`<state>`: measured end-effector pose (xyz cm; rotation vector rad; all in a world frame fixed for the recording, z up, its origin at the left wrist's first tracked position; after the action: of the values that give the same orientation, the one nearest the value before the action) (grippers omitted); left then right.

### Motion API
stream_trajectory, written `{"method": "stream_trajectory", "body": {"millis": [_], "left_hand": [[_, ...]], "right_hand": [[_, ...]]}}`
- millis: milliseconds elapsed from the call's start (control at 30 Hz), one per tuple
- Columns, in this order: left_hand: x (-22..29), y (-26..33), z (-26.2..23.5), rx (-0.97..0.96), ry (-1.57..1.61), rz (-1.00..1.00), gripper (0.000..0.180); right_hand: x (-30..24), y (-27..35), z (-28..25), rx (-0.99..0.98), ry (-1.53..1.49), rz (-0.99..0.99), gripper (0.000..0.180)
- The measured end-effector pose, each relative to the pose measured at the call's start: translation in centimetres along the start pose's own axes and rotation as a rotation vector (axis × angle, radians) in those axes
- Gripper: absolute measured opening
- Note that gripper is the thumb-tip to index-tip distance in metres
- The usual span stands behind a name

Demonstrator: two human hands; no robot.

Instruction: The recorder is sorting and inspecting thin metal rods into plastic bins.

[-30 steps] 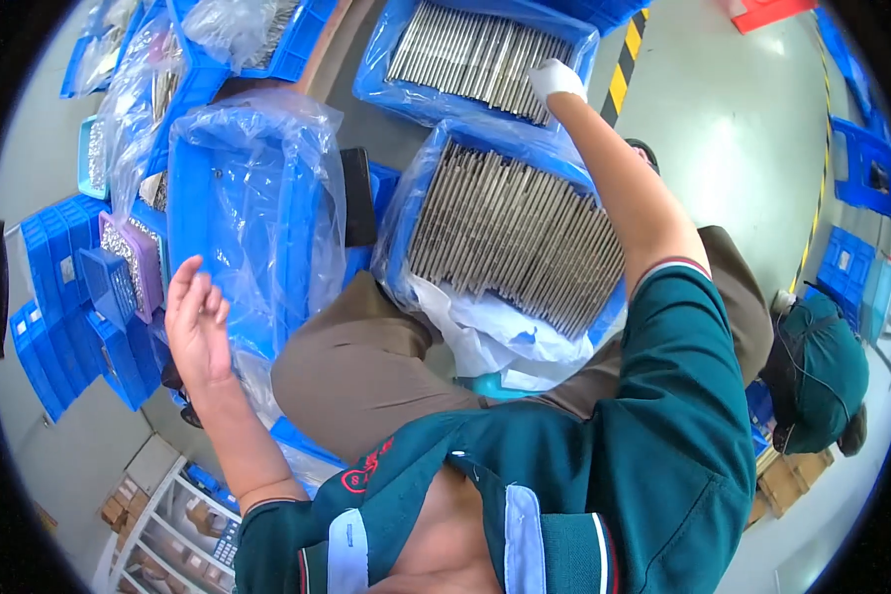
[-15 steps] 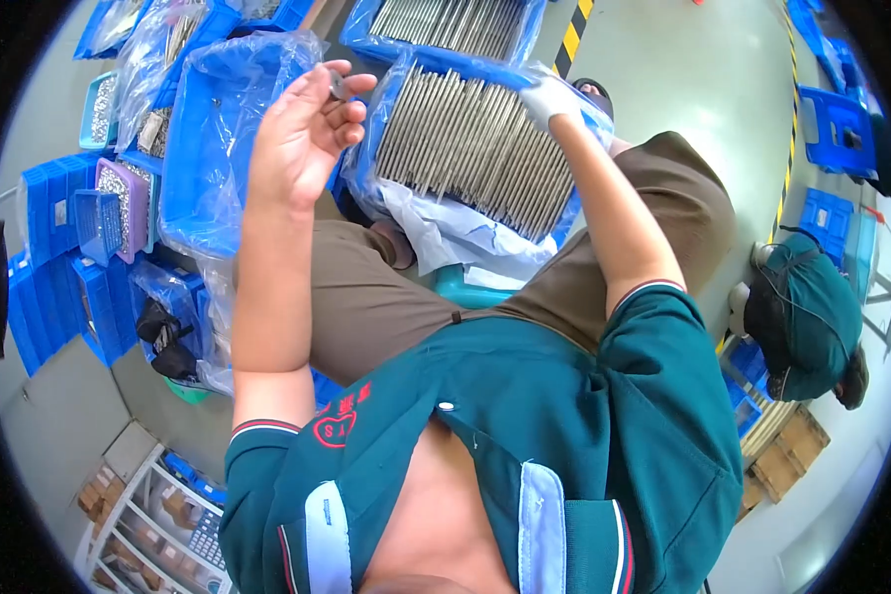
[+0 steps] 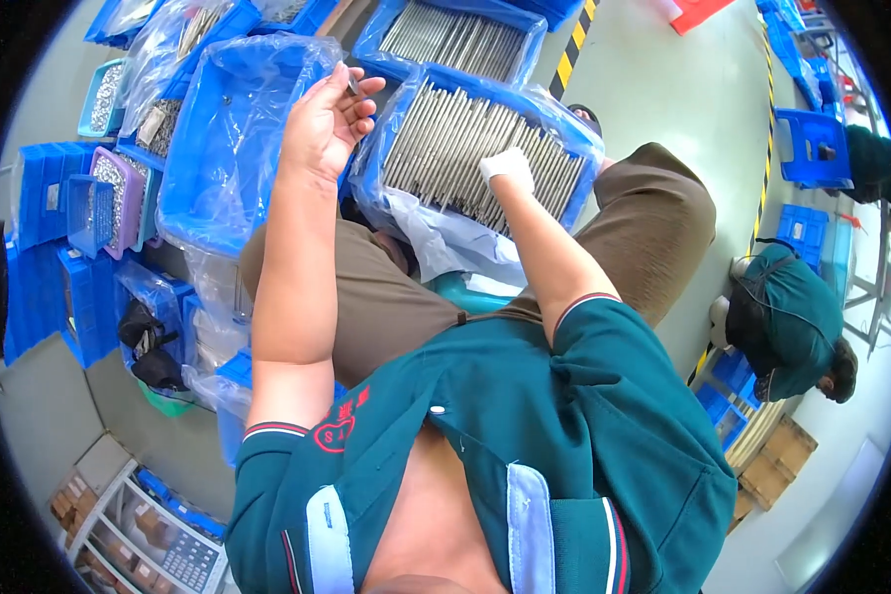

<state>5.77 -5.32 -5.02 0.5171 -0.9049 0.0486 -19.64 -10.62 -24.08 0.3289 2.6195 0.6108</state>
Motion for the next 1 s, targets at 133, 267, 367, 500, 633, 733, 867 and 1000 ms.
{"method": "stream_trajectory", "body": {"millis": [133,267,367,500,633,733,867,1000], "left_hand": [[0.8,0.2,-0.4,-0.022,0.04,0.031,0.021],[1.6,0.5,-0.8,-0.016,0.074,0.041,0.021],[2.1,0.9,-1.6,-0.017,0.074,0.048,0.023],[2.4,1.1,-1.6,-0.029,0.112,0.051,0.024],[2.6,1.1,-1.6,-0.029,0.122,0.041,0.024],[2.8,1.2,-2.5,-0.014,0.149,0.05,0.024],[2.7,1.3,-2.5,-0.009,0.173,0.033,0.024],[3.3,1.4,-1.2,-0.047,0.188,0.064,0.024]], "right_hand": [[-1.6,0.6,-0.2,-0.02,0.039,0.096,0.04],[-2.7,0.3,0.3,-0.04,0.062,0.122,0.035],[-3.3,0.6,0.4,0.012,0.11,0.139,0.033],[-2.9,-1.5,1.2,-0.05,0.191,0.098,0.039],[-2.4,-1.9,1.4,0.001,0.185,0.137,0.039],[-2.9,-0.9,1.4,0.001,0.169,0.197,0.037],[-2.8,1.2,-1.1,0.155,0.256,0.293,0.031],[-0.1,-1.2,-0.1,0.262,0.277,0.209,0.022]]}}
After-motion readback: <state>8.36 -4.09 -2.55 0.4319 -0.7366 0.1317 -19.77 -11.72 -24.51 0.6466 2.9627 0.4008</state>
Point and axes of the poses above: each hand's wrist, its own y-axis away from the middle knuckle, its own z-axis out of the palm, x = y × z, the point moved 6 cm from there along -y, towards the middle knuckle, and after that the axes turned 2 degrees about -y, right-handed, at the moved point
